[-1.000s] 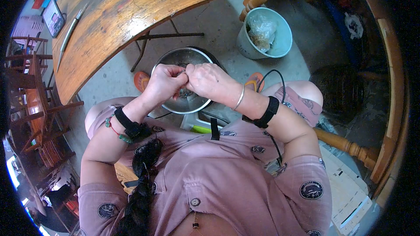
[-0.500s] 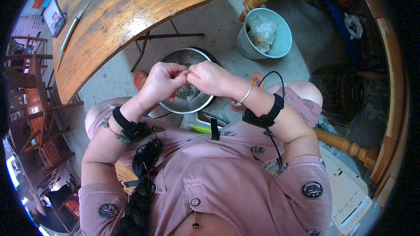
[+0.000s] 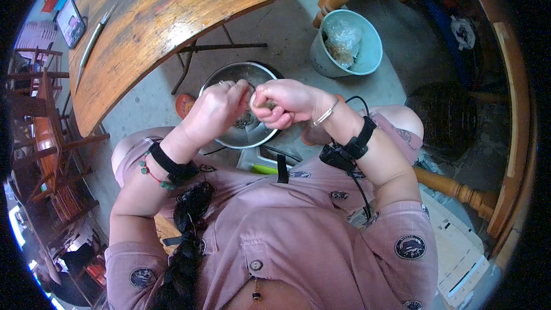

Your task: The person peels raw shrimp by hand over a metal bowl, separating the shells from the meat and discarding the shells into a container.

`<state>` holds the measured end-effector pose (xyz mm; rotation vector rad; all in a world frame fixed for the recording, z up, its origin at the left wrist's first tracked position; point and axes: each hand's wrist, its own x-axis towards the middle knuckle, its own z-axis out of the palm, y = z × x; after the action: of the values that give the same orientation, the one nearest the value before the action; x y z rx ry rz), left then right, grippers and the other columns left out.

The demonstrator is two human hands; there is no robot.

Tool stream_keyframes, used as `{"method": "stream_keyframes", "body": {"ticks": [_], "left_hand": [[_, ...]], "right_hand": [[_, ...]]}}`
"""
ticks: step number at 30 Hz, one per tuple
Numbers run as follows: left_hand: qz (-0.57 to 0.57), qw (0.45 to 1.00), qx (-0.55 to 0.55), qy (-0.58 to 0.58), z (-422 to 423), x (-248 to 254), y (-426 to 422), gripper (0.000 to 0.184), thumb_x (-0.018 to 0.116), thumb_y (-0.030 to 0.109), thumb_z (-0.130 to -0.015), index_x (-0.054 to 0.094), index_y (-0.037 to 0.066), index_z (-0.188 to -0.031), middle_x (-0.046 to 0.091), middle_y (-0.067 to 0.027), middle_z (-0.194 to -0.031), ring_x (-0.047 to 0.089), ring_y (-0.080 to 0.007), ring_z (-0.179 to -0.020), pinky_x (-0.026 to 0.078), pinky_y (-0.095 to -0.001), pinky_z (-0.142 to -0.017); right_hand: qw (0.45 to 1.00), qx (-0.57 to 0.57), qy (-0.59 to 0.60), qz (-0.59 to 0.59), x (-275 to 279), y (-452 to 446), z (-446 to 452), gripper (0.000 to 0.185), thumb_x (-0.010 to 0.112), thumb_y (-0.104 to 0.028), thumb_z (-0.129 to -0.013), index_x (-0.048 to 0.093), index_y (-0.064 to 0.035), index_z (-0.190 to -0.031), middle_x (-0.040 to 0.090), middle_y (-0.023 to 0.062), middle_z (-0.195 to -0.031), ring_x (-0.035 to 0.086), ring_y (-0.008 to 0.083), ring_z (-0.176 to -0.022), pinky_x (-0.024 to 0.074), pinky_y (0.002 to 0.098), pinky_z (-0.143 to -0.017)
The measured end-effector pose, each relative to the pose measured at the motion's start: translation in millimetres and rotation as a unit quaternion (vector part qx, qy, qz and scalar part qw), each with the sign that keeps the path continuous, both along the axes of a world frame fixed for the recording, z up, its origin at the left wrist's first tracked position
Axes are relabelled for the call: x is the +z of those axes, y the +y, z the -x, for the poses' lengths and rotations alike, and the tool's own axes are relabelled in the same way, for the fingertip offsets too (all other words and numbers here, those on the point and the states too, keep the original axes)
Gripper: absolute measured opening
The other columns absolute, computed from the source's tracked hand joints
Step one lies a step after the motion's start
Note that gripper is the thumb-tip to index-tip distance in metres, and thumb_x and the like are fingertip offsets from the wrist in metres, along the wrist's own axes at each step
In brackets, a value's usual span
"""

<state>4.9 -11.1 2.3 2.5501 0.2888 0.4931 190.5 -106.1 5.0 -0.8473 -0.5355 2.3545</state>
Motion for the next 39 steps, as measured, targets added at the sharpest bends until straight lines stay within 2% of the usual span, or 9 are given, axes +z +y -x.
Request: {"method": "stream_keyframes", "body": {"ticks": [5,9,11,17,19,21,24,30,39], "left_hand": [[0.270,0.948,0.104,0.130,-4,12,10,0.028,0.060,0.015,-0.092,0.059,-0.002,-0.115,0.056,-0.0083,-0.066,0.056,-0.0152,-0.054,0.047,-0.0290,-0.051],[0.476,0.864,0.086,0.137,0,-12,12,0.026,0.049,0.012,-0.100,0.056,-0.002,-0.120,0.055,0.0021,-0.076,0.051,-0.0065,-0.059,0.047,-0.0215,-0.056],[0.482,0.866,0.062,0.121,5,-25,14,0.029,0.047,0.011,-0.100,0.051,-0.002,-0.125,0.057,0.0000,-0.078,0.053,-0.0072,-0.062,0.048,-0.0213,-0.059],[0.351,0.931,-0.101,-0.001,13,-65,25,0.033,0.046,0.007,-0.099,0.041,-0.004,-0.130,0.065,-0.0092,-0.087,0.060,-0.0105,-0.072,0.049,-0.0216,-0.066],[0.308,0.939,-0.141,-0.049,13,-52,24,0.033,0.048,0.007,-0.099,0.041,-0.004,-0.129,0.067,-0.0112,-0.088,0.061,-0.0110,-0.073,0.049,-0.0218,-0.066],[0.692,0.698,0.144,0.113,5,-9,17,0.024,0.050,0.007,-0.098,0.049,-0.003,-0.120,0.067,-0.0091,-0.087,0.061,-0.0104,-0.073,0.049,-0.0211,-0.066],[0.316,0.945,-0.034,0.074,15,-58,26,0.017,0.050,0.008,-0.098,0.056,-0.002,-0.111,0.067,-0.0073,-0.087,0.061,-0.0098,-0.073,0.048,-0.0202,-0.065],[0.679,0.705,0.160,0.131,4,-23,19,0.018,0.050,0.008,-0.098,0.061,-0.002,-0.106,0.067,-0.0055,-0.088,0.061,-0.0095,-0.075,0.050,-0.0208,-0.069],[0.658,0.731,0.127,0.130,5,-28,14,0.017,0.052,0.007,-0.096,0.066,-0.003,-0.096,0.068,-0.0056,-0.084,0.062,-0.0099,-0.073,0.050,-0.0204,-0.068]], "right_hand": [[0.973,-0.052,-0.210,-0.081,33,-1,-2,0.032,0.041,-0.023,-0.094,0.052,-0.0070,-0.069,0.038,-0.0045,-0.052,0.035,0.0043,-0.041,0.0257,0.0201,-0.037],[0.597,-0.111,-0.713,-0.350,-9,10,-89,0.041,0.040,-0.031,-0.095,0.065,0.0004,-0.087,0.066,0.0205,-0.090,0.062,0.0394,-0.088,0.0474,0.0437,-0.084],[0.534,-0.101,-0.831,-0.119,-2,15,-113,0.047,0.040,-0.034,-0.095,0.060,0.0076,-0.102,0.061,0.0313,-0.107,0.056,0.0476,-0.104,0.0434,0.0484,-0.094],[0.335,-0.109,-0.917,-0.184,-37,-6,-144,0.038,0.053,-0.024,-0.090,0.058,0.0087,-0.109,0.062,0.0293,-0.107,0.059,0.0450,-0.102,0.0461,0.0450,-0.093],[0.414,-0.112,-0.867,-0.256,-16,2,-117,0.036,0.055,-0.022,-0.089,0.059,0.0067,-0.109,0.064,0.0260,-0.105,0.060,0.0426,-0.099,0.0479,0.0441,-0.090],[0.504,-0.124,-0.745,-0.419,4,10,-77,0.032,0.058,-0.020,-0.087,0.061,0.0033,-0.109,0.065,0.0211,-0.099,0.063,0.0384,-0.093,0.0508,0.0429,-0.084],[0.573,-0.088,-0.605,-0.545,22,11,-16,0.029,0.061,-0.016,-0.085,0.060,0.0027,-0.106,0.064,0.0195,-0.090,0.064,0.0357,-0.083,0.0526,0.0419,-0.075],[0.539,-0.041,-0.616,-0.573,-12,3,13,0.021,0.062,-0.016,-0.084,0.058,0.0006,-0.096,0.062,0.0167,-0.077,0.063,0.0351,-0.073,0.0526,0.0416,-0.066],[0.509,-0.037,-0.641,-0.573,-13,-2,24,0.016,0.062,-0.016,-0.084,0.056,-0.0014,-0.081,0.060,0.0145,-0.073,0.063,0.0308,-0.069,0.0527,0.0388,-0.062]]}}
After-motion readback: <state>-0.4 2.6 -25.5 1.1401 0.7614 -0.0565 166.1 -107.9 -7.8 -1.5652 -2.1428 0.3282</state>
